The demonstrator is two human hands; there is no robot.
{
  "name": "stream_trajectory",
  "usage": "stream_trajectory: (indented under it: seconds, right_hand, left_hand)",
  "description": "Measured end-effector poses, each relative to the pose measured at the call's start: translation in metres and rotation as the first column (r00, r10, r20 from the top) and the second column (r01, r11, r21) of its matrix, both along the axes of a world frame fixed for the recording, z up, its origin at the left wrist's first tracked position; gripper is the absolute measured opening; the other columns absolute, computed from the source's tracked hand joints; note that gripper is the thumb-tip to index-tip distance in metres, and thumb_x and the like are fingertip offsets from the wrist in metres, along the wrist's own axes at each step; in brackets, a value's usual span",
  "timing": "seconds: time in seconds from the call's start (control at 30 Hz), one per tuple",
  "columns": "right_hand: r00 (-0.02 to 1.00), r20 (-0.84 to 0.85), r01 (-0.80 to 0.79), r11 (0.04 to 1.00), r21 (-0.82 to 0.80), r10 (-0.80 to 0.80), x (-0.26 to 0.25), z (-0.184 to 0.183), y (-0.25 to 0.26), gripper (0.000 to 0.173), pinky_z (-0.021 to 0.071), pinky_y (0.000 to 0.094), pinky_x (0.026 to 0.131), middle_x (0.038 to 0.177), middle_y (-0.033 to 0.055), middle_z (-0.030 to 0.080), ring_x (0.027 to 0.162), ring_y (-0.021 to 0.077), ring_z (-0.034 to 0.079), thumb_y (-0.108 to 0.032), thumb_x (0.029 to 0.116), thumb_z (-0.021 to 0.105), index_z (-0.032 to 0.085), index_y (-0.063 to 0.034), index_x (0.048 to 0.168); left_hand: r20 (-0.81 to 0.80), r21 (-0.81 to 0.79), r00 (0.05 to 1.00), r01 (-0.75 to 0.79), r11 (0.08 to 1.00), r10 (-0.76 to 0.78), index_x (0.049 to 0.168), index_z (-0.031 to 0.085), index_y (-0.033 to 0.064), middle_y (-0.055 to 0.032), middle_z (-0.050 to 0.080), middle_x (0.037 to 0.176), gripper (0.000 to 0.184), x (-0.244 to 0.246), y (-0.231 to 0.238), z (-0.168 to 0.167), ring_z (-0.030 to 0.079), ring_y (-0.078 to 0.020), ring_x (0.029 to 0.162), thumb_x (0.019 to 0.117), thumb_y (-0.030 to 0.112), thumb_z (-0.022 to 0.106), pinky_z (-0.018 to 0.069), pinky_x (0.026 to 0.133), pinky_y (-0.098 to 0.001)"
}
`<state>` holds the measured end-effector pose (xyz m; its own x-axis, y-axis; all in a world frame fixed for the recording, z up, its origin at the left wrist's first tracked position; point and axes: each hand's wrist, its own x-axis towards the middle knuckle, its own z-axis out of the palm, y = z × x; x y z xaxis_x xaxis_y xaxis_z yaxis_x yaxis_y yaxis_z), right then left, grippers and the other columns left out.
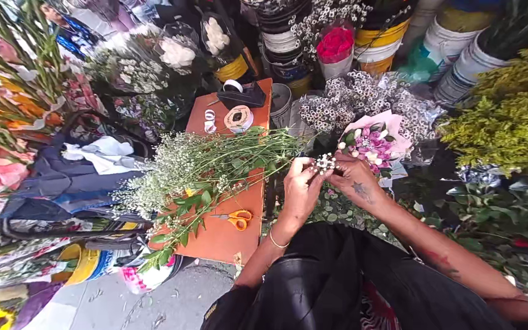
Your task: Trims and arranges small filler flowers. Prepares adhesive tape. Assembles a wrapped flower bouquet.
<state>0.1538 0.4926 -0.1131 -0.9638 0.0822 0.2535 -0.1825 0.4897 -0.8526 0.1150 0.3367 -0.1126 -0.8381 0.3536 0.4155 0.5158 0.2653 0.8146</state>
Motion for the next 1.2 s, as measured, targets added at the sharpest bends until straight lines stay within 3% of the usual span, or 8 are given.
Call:
stream_trajectory:
  seconds: [0.17,0.37,0.53,0.63,0.77,0.87,1.07,1.2]
  right_hand:
    - [0.996,0.009,0.083,0.988,0.132,-0.085,0.015,-0.002,0.004,0.023,0.0545,0.0383,0.081,0.093,0.0139,0.07,0.087,0.0224,0.068,-0.023,0.0942,0.068,0.077,-0.0027,0.095]
    - [0.973,-0.008,0.222,0.943,-0.25,-0.231,0.041,-0.05,0.024,0.02,0.0508,0.0183,0.076,0.088,0.0048,0.07,0.082,0.0018,0.062,-0.022,0.0938,0.071,0.079,-0.0044,0.088]
    - [0.884,-0.032,0.291,0.603,-0.743,-0.466,0.055,-0.102,0.042,0.009,0.055,0.0242,0.092,0.101,-0.0005,0.073,0.099,0.0036,0.066,-0.009,0.085,0.08,0.078,-0.0057,0.093]
    - [0.917,0.046,0.207,0.375,-0.903,-0.396,0.058,-0.123,0.067,0.019,0.0588,0.0243,0.084,0.096,-0.0055,0.073,0.089,0.0038,0.069,0.002,0.0827,0.077,0.07,-0.0102,0.096]
    - [0.955,0.135,0.186,0.177,-0.966,-0.266,0.061,-0.153,0.103,0.016,0.0592,0.0247,0.082,0.093,-0.0054,0.075,0.087,0.0044,0.07,0.002,0.0861,0.074,0.078,-0.0129,0.09]
    - [0.938,0.212,0.25,0.113,-0.962,-0.273,0.064,-0.173,0.132,0.017,0.0588,0.0248,0.083,0.093,-0.0053,0.075,0.088,0.0045,0.069,0.002,0.0856,0.073,0.077,-0.0135,0.09]
    - [0.887,0.344,0.362,0.002,-0.932,-0.31,0.065,-0.212,0.162,0.013,0.0586,0.0266,0.085,0.094,-0.0042,0.075,0.09,0.0061,0.07,-0.002,0.0884,0.073,0.078,-0.0148,0.09]
    - [0.828,0.441,0.44,-0.086,-0.894,-0.346,0.058,-0.23,0.16,0.012,0.0581,0.0264,0.084,0.093,-0.0017,0.077,0.089,0.0066,0.07,-0.005,0.0917,0.07,0.079,-0.013,0.089]
  left_hand:
    - [0.041,0.14,0.996,0.078,0.987,-0.085,0.091,0.078,0.0001,-0.0118,0.069,0.102,0.011,-0.01,0.015,-0.022,0.066,-0.0106,0.097,0.0905,0.01,0.074,0.0563,0.087,-0.0243]
    - [0.348,0.322,0.808,0.374,0.87,-0.476,0.1,0.075,-0.0016,-0.0061,0.068,0.116,0.018,-0.017,0.033,-0.044,0.067,-0.0083,0.103,0.0896,0.012,0.076,0.059,0.09,-0.0266]
    - [0.551,0.268,0.585,0.551,0.79,-0.595,0.126,0.069,0.0033,0.0028,0.071,0.118,0.035,-0.024,0.064,-0.074,0.067,-0.0034,0.096,0.0954,0.019,0.071,0.058,0.085,-0.0239]
    - [0.689,0.345,0.427,0.519,0.782,-0.586,0.11,0.078,0.0143,0.0077,0.074,0.089,0.019,-0.02,0.093,-0.095,0.065,0.0005,0.073,0.0984,0.022,0.066,0.055,0.068,-0.0184]
    - [0.746,0.497,0.229,0.433,0.752,-0.625,0.103,0.08,0.0198,0.0078,0.074,0.085,0.015,-0.018,0.136,-0.129,0.061,0.0036,0.066,0.0951,0.028,0.071,0.0505,0.059,-0.0145]
    - [0.752,0.429,0.309,0.442,0.788,-0.582,0.099,0.08,0.0166,0.0072,0.073,0.084,0.01,-0.017,0.166,-0.154,0.061,0.0027,0.064,0.0963,0.02,0.07,0.0512,0.058,-0.0149]
    - [0.687,0.35,0.42,0.524,0.777,-0.593,0.123,0.072,0.006,0.0013,0.075,0.101,0.027,-0.013,0.202,-0.19,0.067,-0.0024,0.075,0.0964,0.009,0.067,0.0584,0.067,-0.0219]
    - [0.635,0.095,0.616,0.537,0.838,-0.466,0.106,0.071,-0.0098,-0.0046,0.073,0.08,0.016,-0.013,0.213,-0.202,0.066,-0.0046,0.062,0.0983,-0.002,0.06,0.0584,0.059,-0.0219]
